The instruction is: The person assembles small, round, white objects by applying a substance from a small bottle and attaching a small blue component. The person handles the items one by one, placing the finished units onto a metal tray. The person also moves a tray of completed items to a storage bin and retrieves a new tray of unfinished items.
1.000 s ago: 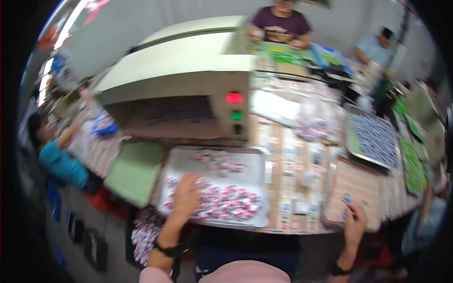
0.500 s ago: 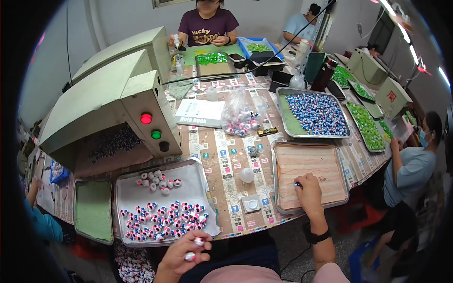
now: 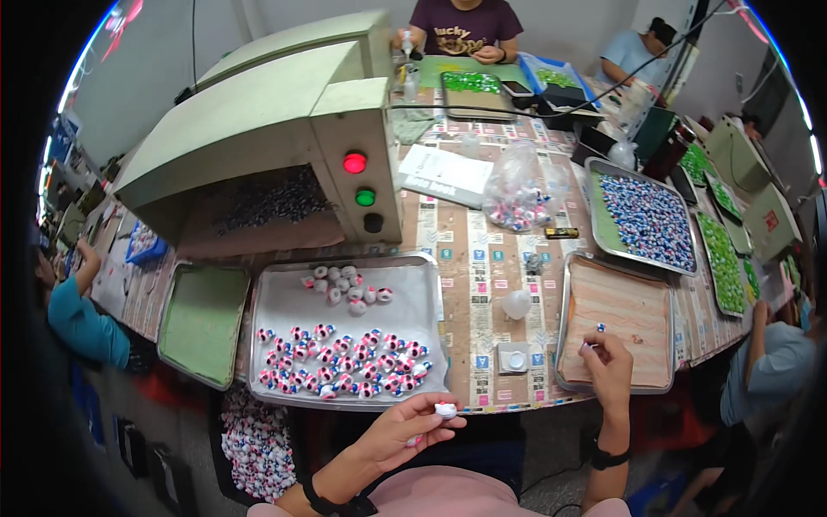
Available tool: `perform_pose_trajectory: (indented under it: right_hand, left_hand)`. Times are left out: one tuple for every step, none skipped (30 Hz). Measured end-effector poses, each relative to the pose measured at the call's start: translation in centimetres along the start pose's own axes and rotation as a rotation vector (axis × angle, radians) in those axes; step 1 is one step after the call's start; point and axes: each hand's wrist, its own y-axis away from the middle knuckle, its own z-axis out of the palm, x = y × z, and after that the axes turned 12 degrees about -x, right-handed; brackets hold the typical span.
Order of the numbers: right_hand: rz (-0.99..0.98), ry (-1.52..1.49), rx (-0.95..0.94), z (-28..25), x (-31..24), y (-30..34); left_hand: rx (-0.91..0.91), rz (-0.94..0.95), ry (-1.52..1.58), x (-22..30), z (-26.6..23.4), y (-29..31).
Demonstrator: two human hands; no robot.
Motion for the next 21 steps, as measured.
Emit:
perform_pose_trajectory:
  right_hand:
    - [-0.006,-0.083,-0.063,0.3,-0.3,0.6]
    - [-0.041,-0.228,-0.130,0.9,-1.3,1.3]
    - [-0.017,-0.305,-0.186,1.5,-2.0,1.8]
    - [0.009,-0.382,-0.240,2.1,-2.6,2.4]
    - [0.033,-0.459,-0.291,2.6,-3.0,2.7]
    - [0.002,-0.446,-0.338,2.9,-3.2,2.8]
    - [0.090,-0.512,-0.351,3.3,-3.5,3.0]
    - [0.177,-0.573,-0.357,3.6,-3.9,3.2]
    - [0.264,-0.635,-0.362,3.9,-4.2,3.3]
    - [0.221,-0.637,-0.358,4.3,-4.3,3.2]
    - [0.178,-0.579,-0.345,4.6,-4.4,3.2]
    - [0.136,-0.520,-0.333,4.9,-4.5,3.1]
    - [0.093,-0.461,-0.321,5.1,-4.5,3.0]
    - [0.044,-0.343,-0.299,5.4,-4.3,2.9]
    - [0.013,-0.232,-0.279,5.5,-4.4,2.8]
    - [-0.018,-0.120,-0.260,5.6,-4.6,2.6]
    - [-0.050,-0.009,-0.238,5.8,-4.8,2.5]
    - [-0.075,0.024,-0.222,6.0,-5.1,2.2]
    - [-0.101,0.057,-0.206,6.3,-5.5,2.0]
    - [-0.126,0.090,-0.187,6.5,-5.7,1.8]
    - [-0.174,0.131,-0.176,6.7,-5.6,1.6]
  left_hand:
    - [0.000,0.001,-0.017,-0.1,-0.2,0.1]
    - [-0.007,-0.008,0.000,-0.1,-0.1,0.1]
    - [-0.007,0.002,0.002,-0.2,0.0,0.1]
    - [-0.008,0.011,0.003,-0.2,0.1,0.1]
    - [-0.011,0.018,0.003,-0.2,0.2,0.1]
    - [-0.004,0.012,0.012,-0.3,0.1,0.1]
    - [0.002,0.006,0.021,-0.4,0.0,0.2]
    - [0.002,-0.002,0.029,-0.5,-0.1,0.1]
    - [0.008,-0.007,0.023,-0.5,-0.1,0.1]
    - [0.015,-0.011,0.017,-0.5,-0.1,0.3]
    - [0.025,-0.012,0.009,-0.5,-0.1,0.5]
    - [0.006,-0.010,-0.011,-0.5,-0.1,0.6]
    - [-0.012,-0.007,-0.032,-0.6,-0.2,0.7]
    - [-0.026,-0.002,-0.052,-0.6,-0.2,0.8]
    - [-0.016,0.004,-0.045,-0.6,-0.1,0.9]
    - [-0.006,0.010,-0.038,-0.6,0.1,0.9]
    - [0.004,0.015,-0.032,-0.6,0.3,0.9]
    - [-0.011,0.036,0.005,-0.8,0.0,1.0]
    - [-0.026,0.058,0.042,-1.2,-0.5,1.1]
    - [-0.042,0.078,0.077,-1.5,-0.9,1.2]
    - [-0.048,0.082,0.078,-1.6,-1.0,1.2]
